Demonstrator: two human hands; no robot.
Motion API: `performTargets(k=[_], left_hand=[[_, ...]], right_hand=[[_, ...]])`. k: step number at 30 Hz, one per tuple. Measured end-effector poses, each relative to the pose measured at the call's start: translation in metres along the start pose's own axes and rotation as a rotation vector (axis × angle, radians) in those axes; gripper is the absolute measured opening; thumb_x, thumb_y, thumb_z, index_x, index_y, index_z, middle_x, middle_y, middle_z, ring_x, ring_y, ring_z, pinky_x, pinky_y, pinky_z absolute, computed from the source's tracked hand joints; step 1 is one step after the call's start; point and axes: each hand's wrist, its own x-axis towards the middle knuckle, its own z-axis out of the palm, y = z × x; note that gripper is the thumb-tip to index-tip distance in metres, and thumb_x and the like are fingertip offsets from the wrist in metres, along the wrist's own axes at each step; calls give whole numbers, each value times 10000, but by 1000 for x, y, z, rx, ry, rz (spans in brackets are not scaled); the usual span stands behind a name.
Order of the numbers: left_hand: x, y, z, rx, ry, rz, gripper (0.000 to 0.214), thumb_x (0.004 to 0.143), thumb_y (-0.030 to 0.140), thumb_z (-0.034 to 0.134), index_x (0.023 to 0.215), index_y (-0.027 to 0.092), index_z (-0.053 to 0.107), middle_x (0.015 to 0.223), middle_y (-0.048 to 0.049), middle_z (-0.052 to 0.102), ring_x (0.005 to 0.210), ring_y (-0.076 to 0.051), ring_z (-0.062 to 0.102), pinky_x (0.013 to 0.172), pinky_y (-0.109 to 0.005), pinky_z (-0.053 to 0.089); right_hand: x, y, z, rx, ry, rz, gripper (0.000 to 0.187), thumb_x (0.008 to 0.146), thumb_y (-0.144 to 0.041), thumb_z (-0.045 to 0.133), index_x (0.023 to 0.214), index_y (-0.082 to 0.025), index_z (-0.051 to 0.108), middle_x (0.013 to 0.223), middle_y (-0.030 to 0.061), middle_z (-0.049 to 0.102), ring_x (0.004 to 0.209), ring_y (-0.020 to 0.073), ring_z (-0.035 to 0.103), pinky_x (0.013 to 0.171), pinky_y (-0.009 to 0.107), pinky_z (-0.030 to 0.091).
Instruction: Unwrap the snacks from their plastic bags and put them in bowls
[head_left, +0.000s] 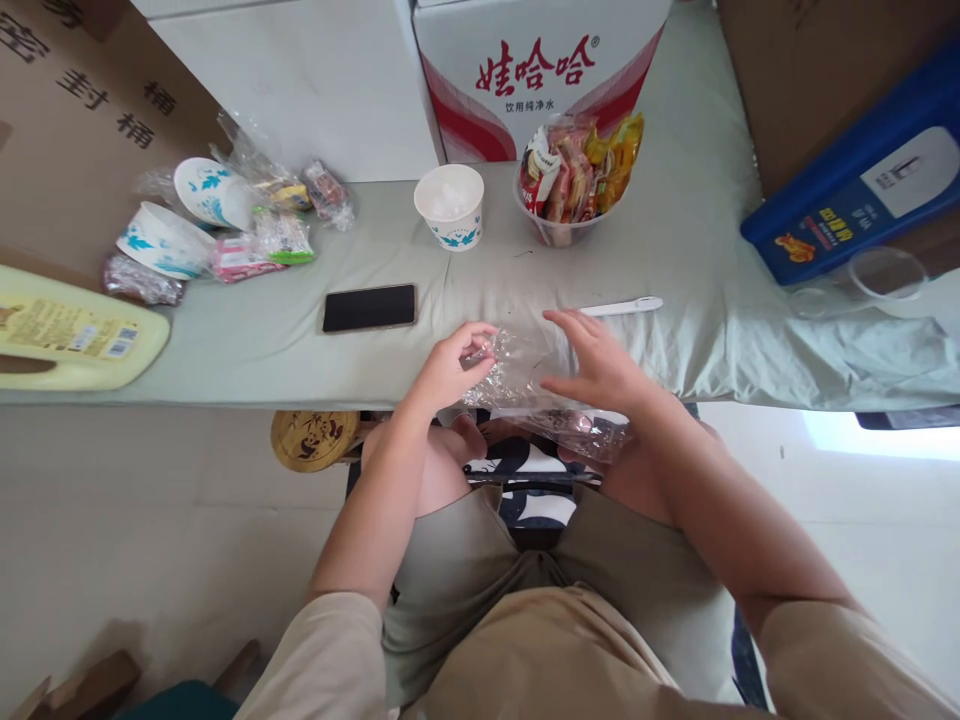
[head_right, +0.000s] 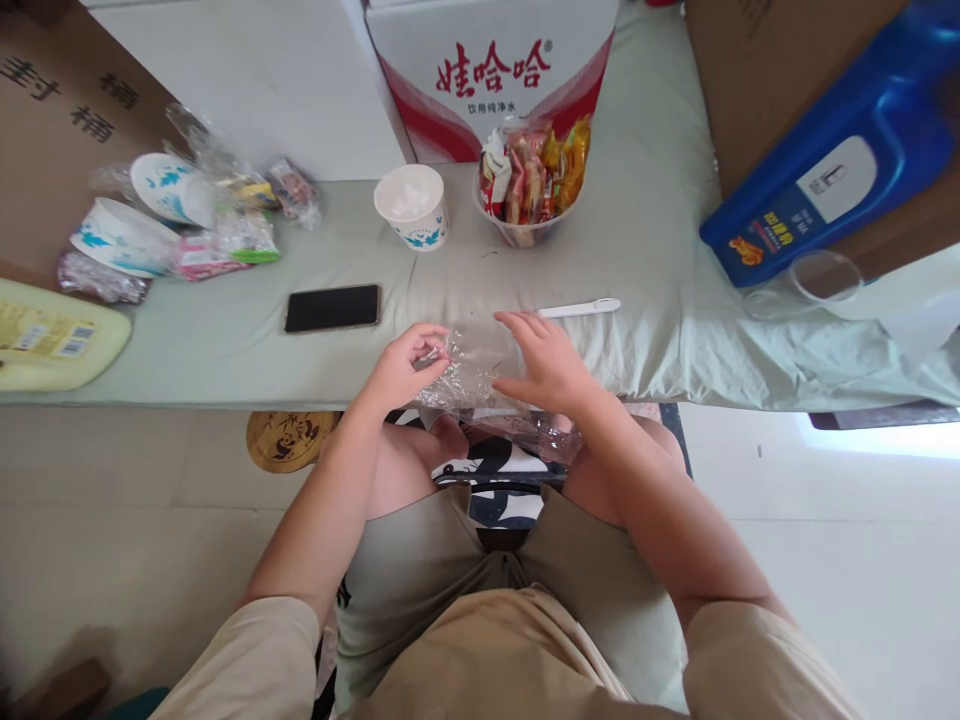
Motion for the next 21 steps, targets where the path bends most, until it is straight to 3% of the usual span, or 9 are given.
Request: performTargets(k=[1,3,5,7,10,12,16,19,21], left_hand=[[0,6,-2,-43,-45,-12,366,794,167,686,1151,239,651,864,-5,676,837,-151,686,865,-300,537],[3,16,-10,-119,-119,-39,370,781,202,722,1143,239,652,888,-14,673,803,-150,697,829,-304,555],[11,23,-19,-193,-171,-31,442,746,248,786,1165,241,644,931,-26,681,807,-156,705,821,-314,564],[22,23,-27,-302,-158,13,600,693,337,855,1236,252,614,1050,-55,699,932,-196,715,889,-351,561],[36,12,-24,-559,-55,3,703,704,604,798,1278,253,593,1295,-111,661,1224,-284,639,1030,-420,512],[40,3,-11,-687,-82,-113,722,700,709,739,1220,221,633,1346,-141,649,1295,-314,599,1062,-438,493],[39,-3,22,-624,-240,-340,604,670,467,860,1157,166,667,1214,-157,726,1144,-291,693,1015,-430,527],[38,3,32,-538,-164,-393,361,811,345,734,1105,148,663,1042,-119,771,963,-230,746,917,-395,574],[37,7,30,-515,-126,-402,339,858,311,662,1160,159,639,952,-89,779,875,-206,758,843,-357,592]], right_hand=[[7,-2,0,45,-80,7,662,733,-379,734,1345,-216,544,1322,151,640,1233,358,584,1018,512,474],[15,-5,-1,127,-255,31,379,757,-328,690,1116,-216,646,1018,87,726,923,269,672,827,412,520],[15,-7,-2,247,-371,53,108,802,-302,622,864,-216,641,728,11,662,679,184,614,685,337,479],[11,-7,-2,448,-385,95,103,831,-309,591,787,-215,591,636,-22,604,588,142,564,617,298,445],[8,-3,0,778,-264,214,183,830,-378,631,833,-221,537,692,-15,646,570,128,577,561,274,447],[9,2,3,907,-130,292,247,828,-426,650,835,-228,502,718,-6,666,565,125,588,543,268,453],[11,12,10,982,44,362,290,811,-447,687,911,-240,510,789,-3,689,613,131,627,585,279,497],[10,15,14,972,22,343,347,776,-352,704,1068,-246,552,939,24,711,686,143,662,642,309,534],[8,16,16,918,7,351,345,761,-280,663,1094,-237,583,1042,51,709,640,132,648,596,310,524]])
